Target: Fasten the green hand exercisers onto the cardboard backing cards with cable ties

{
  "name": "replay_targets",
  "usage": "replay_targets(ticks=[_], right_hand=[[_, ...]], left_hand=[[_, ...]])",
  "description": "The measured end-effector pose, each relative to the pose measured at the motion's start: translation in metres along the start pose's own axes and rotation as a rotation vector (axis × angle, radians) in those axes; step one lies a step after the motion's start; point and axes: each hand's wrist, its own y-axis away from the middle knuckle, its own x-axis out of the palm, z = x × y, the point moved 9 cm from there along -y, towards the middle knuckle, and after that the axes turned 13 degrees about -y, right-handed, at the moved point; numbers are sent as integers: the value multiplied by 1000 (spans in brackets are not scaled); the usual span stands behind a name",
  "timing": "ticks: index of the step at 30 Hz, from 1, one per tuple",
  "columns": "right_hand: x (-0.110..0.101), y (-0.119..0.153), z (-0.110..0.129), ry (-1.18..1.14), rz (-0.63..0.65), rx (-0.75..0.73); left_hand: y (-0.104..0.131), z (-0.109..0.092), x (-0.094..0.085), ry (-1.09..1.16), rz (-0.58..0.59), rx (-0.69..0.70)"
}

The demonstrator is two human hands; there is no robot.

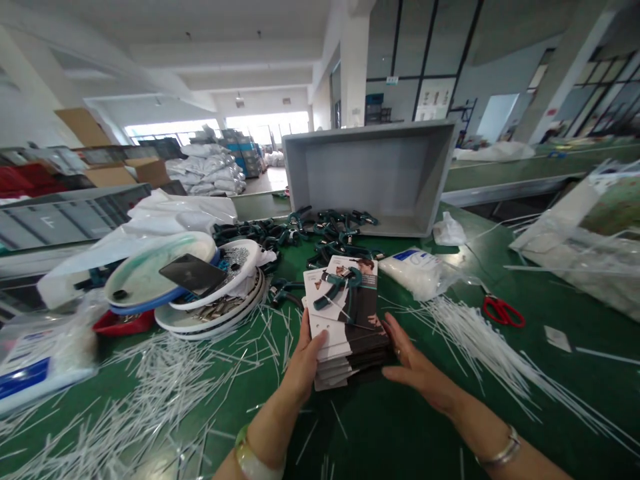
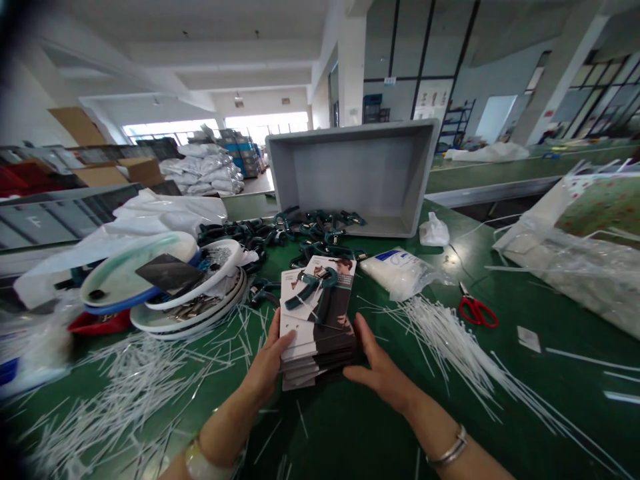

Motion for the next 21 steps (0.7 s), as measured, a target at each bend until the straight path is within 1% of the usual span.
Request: replay_targets(ticks=[2, 3, 4, 6, 8, 9, 10, 11, 13, 14, 15, 16, 18, 19, 21], right_hand=[[-9, -7, 3, -117, -100, 62], [-11, -11, 5, -105, -141, 82], [-10, -15, 7, -42, -162, 93], [-6, -21, 10, 168, -168, 90], [0, -24, 12, 350, -144, 61], [1, -25, 12, 400, -134, 46], [0, -27, 13, 420, -135, 39], [-5, -29, 13, 416, -162, 44], [-22, -37, 15, 346, -277, 78], [-30, -44, 16, 287, -329, 94], [-35, -51, 17, 227, -353, 95], [-36, -60, 20, 179, -343, 79], [-31, -75, 28, 148, -264, 1], [-29, -79, 31, 161, -235, -42], [-28, -80, 34, 197, -229, -103]], left_hand=[[4, -4, -5, -180, -71, 51], [6, -6, -7, -260, -106, 86], [8, -7, -8, -324, -132, 120], [11, -6, -11, -399, -164, 172], [15, -4, -15, -418, -178, 218], [16, -3, -18, -403, -175, 224], [15, -2, -22, -371, -173, 198], [12, 0, -26, -328, -180, 149], [3, -1, -36, -239, -234, 26], [-3, -5, -39, -217, -268, 3], [-10, -12, -39, -215, -278, 15], [-16, -18, -36, -234, -271, 32], [-25, -27, -29, -330, -256, 83], [-25, -29, -28, -388, -257, 105], [-16, -30, -28, -499, -282, 179]])
